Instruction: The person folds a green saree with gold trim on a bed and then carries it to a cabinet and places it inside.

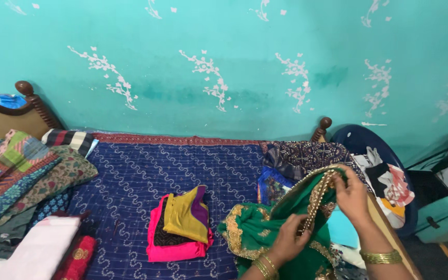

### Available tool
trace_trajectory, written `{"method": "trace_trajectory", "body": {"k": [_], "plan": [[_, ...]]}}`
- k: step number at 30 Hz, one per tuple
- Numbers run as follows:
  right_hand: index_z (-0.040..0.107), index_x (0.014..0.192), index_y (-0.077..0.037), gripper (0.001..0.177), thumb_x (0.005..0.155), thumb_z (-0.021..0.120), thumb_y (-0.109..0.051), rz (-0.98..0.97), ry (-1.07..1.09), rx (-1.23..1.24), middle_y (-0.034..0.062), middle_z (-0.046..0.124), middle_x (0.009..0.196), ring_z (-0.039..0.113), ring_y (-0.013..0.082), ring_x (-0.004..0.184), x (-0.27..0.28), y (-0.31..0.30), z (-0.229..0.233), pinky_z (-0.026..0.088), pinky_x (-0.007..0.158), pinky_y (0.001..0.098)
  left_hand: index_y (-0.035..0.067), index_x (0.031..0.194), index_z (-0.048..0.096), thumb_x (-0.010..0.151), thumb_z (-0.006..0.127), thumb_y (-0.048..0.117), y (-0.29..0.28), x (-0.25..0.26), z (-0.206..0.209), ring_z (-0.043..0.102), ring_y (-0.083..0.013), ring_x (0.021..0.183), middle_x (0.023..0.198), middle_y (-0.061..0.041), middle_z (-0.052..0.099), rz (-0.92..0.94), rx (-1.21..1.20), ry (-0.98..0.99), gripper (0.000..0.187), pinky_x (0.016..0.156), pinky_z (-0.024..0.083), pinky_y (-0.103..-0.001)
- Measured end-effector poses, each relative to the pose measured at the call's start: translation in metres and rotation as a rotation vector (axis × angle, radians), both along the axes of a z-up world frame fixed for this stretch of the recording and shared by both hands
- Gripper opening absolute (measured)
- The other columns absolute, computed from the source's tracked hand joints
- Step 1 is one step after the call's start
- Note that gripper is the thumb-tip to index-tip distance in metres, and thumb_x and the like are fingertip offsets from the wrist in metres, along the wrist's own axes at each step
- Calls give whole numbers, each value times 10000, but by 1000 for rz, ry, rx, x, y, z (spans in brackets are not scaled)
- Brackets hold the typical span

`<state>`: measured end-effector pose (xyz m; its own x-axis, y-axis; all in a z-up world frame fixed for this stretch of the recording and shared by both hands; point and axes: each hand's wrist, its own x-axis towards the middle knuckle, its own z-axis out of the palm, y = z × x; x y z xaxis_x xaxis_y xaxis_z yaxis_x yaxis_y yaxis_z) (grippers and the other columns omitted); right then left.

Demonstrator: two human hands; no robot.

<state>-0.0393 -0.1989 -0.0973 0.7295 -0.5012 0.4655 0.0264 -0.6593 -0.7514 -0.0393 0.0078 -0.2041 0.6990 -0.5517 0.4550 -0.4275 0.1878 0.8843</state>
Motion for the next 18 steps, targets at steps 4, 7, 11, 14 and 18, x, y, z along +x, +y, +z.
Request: {"method": "trace_trajectory", "body": {"k": [4, 7, 11, 14, 18], "plan": [[595, 1303, 7, 251, 1059, 537, -17, 263, -238, 180, 39, 656, 1070, 599, 67, 933, 1, -17, 12, 491, 821, 217, 15, 1362, 536, 870, 677, 40, -5, 4, 9, 613, -383, 1016, 1143, -207, 574, 161, 59, -107, 513, 873, 517, -461], [593, 1297, 12, 245, 1062, 528, -11, 263, -244, 160, 32, 656, 1089, 603, 69, 952, -3, -19, 32, 488, 842, 214, -3, 1417, 518, 847, 616, -11, -15, 7, -5, 584, -422, 1053, 1181, -224, 575, 282, 96, -236, 578, 890, 489, -485], [589, 1281, 12, 235, 1056, 526, -4, 281, -289, 118, 25, 663, 1116, 614, 67, 995, -1, -17, 58, 501, 883, 214, -25, 1263, 604, 942, 543, 11, -38, 14, -33, 651, -374, 1025, 1124, -206, 655, 183, -87, -127, 328, 924, 531, -441], [603, 1286, 11, 219, 1076, 546, -10, 256, -287, 146, 29, 664, 1054, 602, 77, 926, -3, -21, 70, 496, 831, 219, -34, 1222, 662, 985, 476, 47, -41, 19, -39, 623, -248, 862, 995, -159, 672, -51, -126, 227, 311, 823, 501, -419], [615, 1295, -3, 217, 1085, 562, -21, 201, -300, 300, 20, 670, 1028, 600, 71, 900, -10, -19, 84, 490, 803, 210, 8, 1273, 621, 952, 428, 52, -46, 29, -33, 644, -119, 965, 1069, -43, 712, -84, -191, 365, 377, 907, 522, -332]]}}
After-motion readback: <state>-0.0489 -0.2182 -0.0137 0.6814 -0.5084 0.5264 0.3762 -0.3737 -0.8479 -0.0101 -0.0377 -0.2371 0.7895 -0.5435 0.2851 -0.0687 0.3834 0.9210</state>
